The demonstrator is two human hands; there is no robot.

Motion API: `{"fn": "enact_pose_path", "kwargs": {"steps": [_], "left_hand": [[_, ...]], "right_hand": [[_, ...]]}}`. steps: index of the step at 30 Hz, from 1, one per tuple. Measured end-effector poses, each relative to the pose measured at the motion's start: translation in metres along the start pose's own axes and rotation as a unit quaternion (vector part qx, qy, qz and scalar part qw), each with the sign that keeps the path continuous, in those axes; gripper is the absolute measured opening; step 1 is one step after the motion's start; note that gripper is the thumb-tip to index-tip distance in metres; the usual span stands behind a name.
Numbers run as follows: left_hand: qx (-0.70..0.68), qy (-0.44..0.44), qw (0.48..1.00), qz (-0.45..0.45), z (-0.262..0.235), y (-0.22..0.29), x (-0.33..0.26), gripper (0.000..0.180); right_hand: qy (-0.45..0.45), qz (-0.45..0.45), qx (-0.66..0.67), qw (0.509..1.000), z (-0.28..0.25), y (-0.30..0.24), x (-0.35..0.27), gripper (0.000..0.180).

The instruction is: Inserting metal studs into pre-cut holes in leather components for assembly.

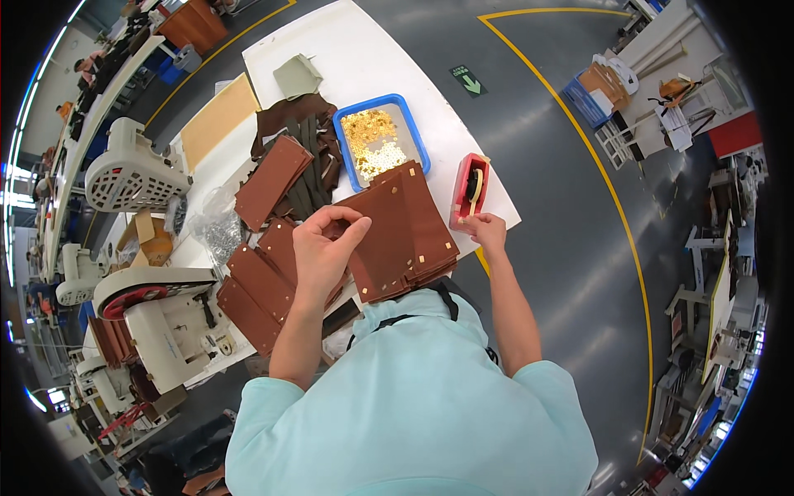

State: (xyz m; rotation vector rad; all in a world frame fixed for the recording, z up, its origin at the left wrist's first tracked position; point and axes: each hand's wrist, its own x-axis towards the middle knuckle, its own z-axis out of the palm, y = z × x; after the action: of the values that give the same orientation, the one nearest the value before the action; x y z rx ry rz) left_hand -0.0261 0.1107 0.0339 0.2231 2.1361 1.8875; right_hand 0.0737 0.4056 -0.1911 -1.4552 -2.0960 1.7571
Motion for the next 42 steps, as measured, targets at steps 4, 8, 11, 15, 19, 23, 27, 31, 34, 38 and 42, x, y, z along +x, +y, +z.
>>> {"fn": "enact_pose_path", "kwargs": {"steps": [4,8,11,15,19,23,27,31,34,38,42], "left_hand": [[0.133,0.025,0.989,0.058,0.001,0.007,0.0,0.032],[0.26,-0.025,0.965,0.031,0.004,0.024,-0.003,0.053],[0.321,-0.059,0.941,0.096,0.002,0.027,-0.003,0.051],[0.321,-0.105,0.932,0.134,-0.002,0.024,0.0,0.034],[0.242,-0.121,0.962,0.025,-0.006,0.019,0.007,0.034],[0.213,-0.054,0.975,0.032,0.001,0.025,0.009,0.048],[0.101,-0.108,0.989,-0.001,0.002,0.028,0.01,0.059],[0.061,-0.105,0.992,0.026,0.0,0.014,0.007,0.039],[0.098,-0.104,0.989,0.037,0.001,0.004,0.005,0.026],[0.102,-0.106,0.989,0.028,0.015,0.015,-0.007,0.024],[0.123,-0.11,0.985,0.053,0.02,0.027,-0.014,0.024]], "right_hand": [[0.032,0.097,0.214,0.972,0.007,-0.013,-0.014,0.017],[0.08,0.109,0.313,0.94,0.02,-0.004,-0.026,0.017],[0.112,0.098,0.325,0.934,0.028,0.003,-0.031,0.017],[0.12,0.091,0.32,0.935,0.034,0.016,-0.027,0.018],[0.142,0.046,0.281,0.948,0.041,0.036,-0.02,0.017],[0.168,-0.029,0.147,0.974,0.042,0.05,-0.012,0.02],[0.184,-0.127,0.017,0.975,0.03,0.057,-0.021,0.021],[0.153,-0.002,0.12,0.981,0.02,0.028,-0.043,0.021],[-0.005,-0.077,0.271,0.959,0.014,-0.074,-0.108,0.018],[-0.234,-0.154,0.247,0.928,0.02,-0.148,-0.173,0.013],[-0.281,-0.165,0.258,0.91,0.028,-0.162,-0.184,0.012]]}}
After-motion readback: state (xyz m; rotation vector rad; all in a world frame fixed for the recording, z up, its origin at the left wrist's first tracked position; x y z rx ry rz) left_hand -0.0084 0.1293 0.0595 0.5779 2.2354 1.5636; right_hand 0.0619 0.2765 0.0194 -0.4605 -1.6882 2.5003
